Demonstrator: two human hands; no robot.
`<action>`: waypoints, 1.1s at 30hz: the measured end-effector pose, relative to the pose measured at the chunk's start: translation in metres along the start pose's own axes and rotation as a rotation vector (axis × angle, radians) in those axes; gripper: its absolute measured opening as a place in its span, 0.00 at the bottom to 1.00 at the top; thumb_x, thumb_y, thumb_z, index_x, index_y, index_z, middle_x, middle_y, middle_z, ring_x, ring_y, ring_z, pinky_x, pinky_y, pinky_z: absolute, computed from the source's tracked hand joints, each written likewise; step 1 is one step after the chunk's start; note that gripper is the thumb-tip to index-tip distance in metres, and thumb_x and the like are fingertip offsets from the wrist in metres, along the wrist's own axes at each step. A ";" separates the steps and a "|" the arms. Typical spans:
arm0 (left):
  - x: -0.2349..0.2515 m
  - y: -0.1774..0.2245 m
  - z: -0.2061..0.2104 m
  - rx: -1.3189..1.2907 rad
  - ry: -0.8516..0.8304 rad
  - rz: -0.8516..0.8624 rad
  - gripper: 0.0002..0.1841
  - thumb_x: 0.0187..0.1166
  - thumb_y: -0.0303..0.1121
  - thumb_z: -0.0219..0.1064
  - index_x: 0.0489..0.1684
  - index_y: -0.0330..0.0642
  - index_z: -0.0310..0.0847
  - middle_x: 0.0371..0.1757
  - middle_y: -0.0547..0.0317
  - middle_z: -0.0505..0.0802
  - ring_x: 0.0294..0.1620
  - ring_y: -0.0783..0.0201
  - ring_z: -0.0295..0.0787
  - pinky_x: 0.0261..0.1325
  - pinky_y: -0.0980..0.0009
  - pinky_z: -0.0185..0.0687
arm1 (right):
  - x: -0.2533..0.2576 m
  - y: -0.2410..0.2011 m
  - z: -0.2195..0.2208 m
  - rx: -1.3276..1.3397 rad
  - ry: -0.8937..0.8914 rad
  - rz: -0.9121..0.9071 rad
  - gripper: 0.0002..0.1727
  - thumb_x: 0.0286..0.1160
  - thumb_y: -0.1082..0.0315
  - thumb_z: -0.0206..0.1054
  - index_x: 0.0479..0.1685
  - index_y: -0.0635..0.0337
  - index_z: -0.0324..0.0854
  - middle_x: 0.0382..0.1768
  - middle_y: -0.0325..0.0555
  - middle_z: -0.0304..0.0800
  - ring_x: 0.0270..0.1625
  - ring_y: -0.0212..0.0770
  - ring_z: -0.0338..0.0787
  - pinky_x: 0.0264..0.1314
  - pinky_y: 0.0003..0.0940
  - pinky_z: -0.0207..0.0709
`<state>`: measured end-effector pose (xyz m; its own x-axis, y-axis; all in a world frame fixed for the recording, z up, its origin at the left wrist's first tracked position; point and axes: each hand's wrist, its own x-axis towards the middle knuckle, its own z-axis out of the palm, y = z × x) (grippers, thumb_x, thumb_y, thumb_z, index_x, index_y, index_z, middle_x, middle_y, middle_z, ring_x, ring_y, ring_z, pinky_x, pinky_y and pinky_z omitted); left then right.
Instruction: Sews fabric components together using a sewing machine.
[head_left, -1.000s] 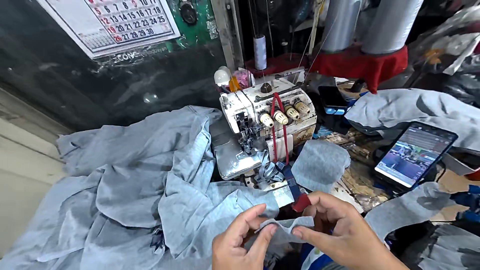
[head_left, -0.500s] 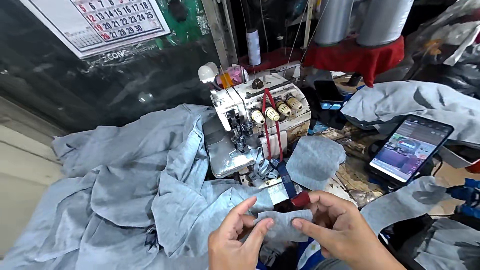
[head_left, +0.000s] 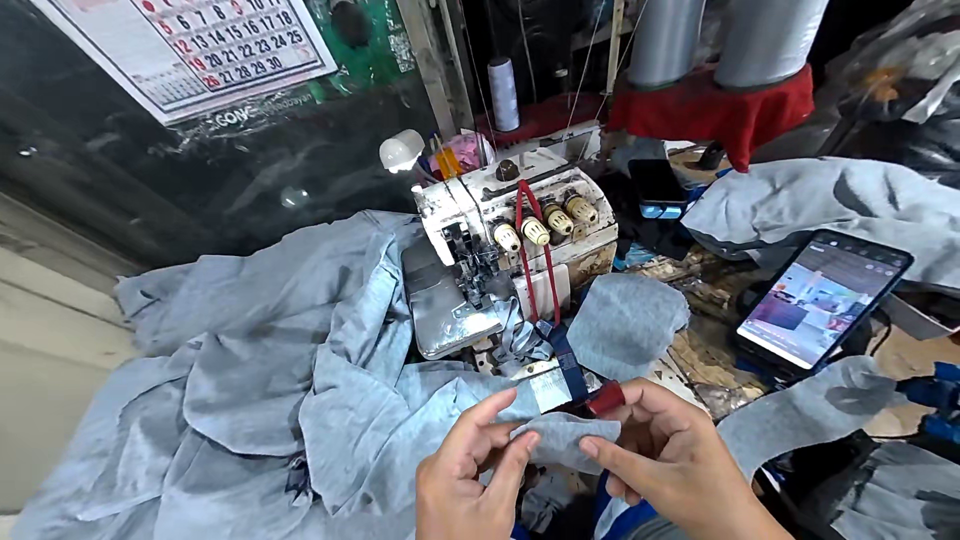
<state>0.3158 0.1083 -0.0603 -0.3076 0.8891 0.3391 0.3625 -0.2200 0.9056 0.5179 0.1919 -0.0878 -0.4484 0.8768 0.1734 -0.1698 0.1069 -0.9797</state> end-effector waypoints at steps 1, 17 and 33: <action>0.001 -0.001 0.000 -0.009 0.007 0.003 0.24 0.70 0.19 0.77 0.66 0.28 0.80 0.39 0.54 0.99 0.34 0.60 0.97 0.39 0.66 0.97 | 0.000 -0.001 0.001 0.005 0.000 0.001 0.19 0.65 0.70 0.83 0.54 0.59 0.83 0.41 0.48 0.95 0.23 0.45 0.93 0.16 0.36 0.89; 0.008 -0.017 -0.026 0.143 -0.120 0.050 0.09 0.76 0.35 0.77 0.48 0.44 0.94 0.42 0.65 0.96 0.40 0.68 0.95 0.46 0.70 0.97 | 0.014 -0.033 -0.016 -0.376 -0.360 0.175 0.11 0.75 0.55 0.77 0.45 0.51 0.90 0.31 0.38 0.94 0.25 0.36 0.93 0.26 0.33 0.92; 0.012 -0.010 -0.026 -0.004 -0.179 0.076 0.08 0.83 0.28 0.69 0.51 0.37 0.91 0.44 0.56 0.94 0.41 0.63 0.92 0.46 0.68 0.94 | 0.008 -0.024 -0.027 -0.092 -0.423 0.140 0.10 0.79 0.61 0.75 0.47 0.57 0.85 0.35 0.48 0.94 0.27 0.46 0.95 0.26 0.40 0.94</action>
<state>0.2858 0.1111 -0.0586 -0.1178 0.9269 0.3564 0.3753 -0.2907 0.8801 0.5416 0.2091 -0.0655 -0.7840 0.6191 0.0458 -0.0116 0.0591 -0.9982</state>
